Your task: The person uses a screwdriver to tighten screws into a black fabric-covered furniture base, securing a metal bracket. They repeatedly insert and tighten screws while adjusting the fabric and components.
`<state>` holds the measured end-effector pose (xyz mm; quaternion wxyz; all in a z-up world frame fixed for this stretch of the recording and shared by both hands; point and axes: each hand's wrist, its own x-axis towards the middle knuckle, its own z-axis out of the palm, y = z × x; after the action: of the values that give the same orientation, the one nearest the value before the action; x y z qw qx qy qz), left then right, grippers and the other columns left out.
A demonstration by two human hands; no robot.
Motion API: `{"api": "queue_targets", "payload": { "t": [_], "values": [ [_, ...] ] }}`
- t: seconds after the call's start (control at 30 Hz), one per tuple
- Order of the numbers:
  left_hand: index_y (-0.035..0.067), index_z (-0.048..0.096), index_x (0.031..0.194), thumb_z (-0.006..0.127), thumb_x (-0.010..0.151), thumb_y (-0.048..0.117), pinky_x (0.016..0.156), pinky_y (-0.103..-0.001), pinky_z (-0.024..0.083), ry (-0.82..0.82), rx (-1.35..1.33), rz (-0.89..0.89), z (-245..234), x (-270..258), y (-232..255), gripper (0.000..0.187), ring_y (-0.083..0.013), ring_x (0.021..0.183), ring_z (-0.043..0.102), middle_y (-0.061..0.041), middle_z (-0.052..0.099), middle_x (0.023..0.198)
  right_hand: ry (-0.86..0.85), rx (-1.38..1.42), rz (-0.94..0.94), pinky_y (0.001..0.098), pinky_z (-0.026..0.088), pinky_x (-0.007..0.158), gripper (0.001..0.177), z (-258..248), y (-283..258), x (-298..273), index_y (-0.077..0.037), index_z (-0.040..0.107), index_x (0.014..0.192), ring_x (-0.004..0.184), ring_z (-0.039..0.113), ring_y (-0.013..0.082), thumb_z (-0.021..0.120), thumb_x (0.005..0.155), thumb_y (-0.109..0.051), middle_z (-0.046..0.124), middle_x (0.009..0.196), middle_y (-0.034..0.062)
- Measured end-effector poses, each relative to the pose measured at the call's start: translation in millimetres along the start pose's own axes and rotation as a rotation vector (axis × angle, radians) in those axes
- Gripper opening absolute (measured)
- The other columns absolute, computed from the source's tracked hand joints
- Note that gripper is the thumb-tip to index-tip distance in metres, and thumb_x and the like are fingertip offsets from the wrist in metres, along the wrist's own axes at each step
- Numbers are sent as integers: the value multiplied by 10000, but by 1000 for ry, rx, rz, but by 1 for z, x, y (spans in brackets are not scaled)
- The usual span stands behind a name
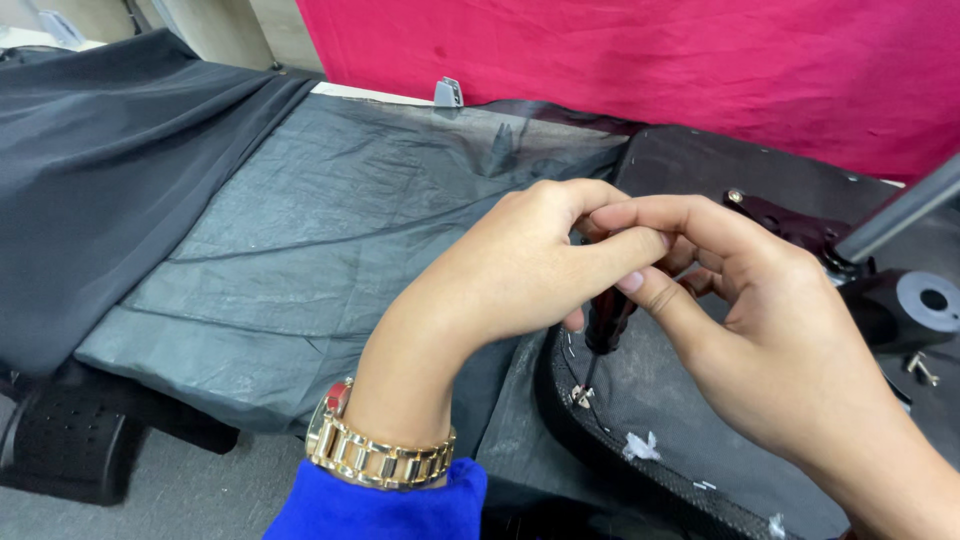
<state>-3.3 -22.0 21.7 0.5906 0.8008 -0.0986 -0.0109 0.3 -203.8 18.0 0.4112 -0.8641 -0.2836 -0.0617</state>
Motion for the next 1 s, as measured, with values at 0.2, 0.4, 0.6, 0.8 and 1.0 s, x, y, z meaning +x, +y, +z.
{"api": "queue_targets", "payload": {
  "t": [0.2, 0.4, 0.6, 0.8, 1.0],
  "values": [
    [55, 763, 999, 706, 833, 332, 495, -255, 555, 41, -4, 72, 7, -9, -2, 329, -80, 557, 682, -17, 745, 710, 132, -78, -200, 259, 508, 671, 331, 4, -12, -9, -86, 747, 1076, 914, 639, 127, 849, 765, -143, 663, 1123, 33],
    [37, 769, 932, 669, 879, 354, 543, -283, 535, 121, 60, 127, 17, -8, -4, 336, -103, 606, 674, -33, 728, 691, 152, -128, -141, 265, 549, 694, 274, 2, -18, -3, -92, 753, 1058, 832, 684, 123, 767, 789, -42, 711, 1027, 8],
    [54, 783, 967, 672, 865, 377, 627, -283, 547, 164, 136, 114, 10, -4, -16, 356, -121, 702, 708, -54, 764, 784, 60, -55, -52, 288, 520, 694, 349, 4, -21, -1, -154, 744, 1166, 814, 675, 112, 729, 831, -56, 749, 1036, -42],
    [46, 698, 1158, 688, 871, 302, 788, -295, 604, 112, -117, 185, 11, 7, -28, 384, -137, 951, 722, -87, 754, 1042, 97, -66, -91, 279, 527, 662, 283, 7, -17, 7, -126, 755, 1023, 797, 601, 134, 816, 751, -80, 643, 1019, 17],
    [-6, 676, 1289, 656, 910, 193, 867, -295, 581, -118, -283, 57, -7, 8, -21, 429, -155, 980, 712, -95, 751, 1061, -94, 231, 57, 280, 508, 601, 340, 2, -8, 13, -122, 731, 1110, 649, 525, 104, 797, 777, -126, 612, 762, -26]
  ]
}}
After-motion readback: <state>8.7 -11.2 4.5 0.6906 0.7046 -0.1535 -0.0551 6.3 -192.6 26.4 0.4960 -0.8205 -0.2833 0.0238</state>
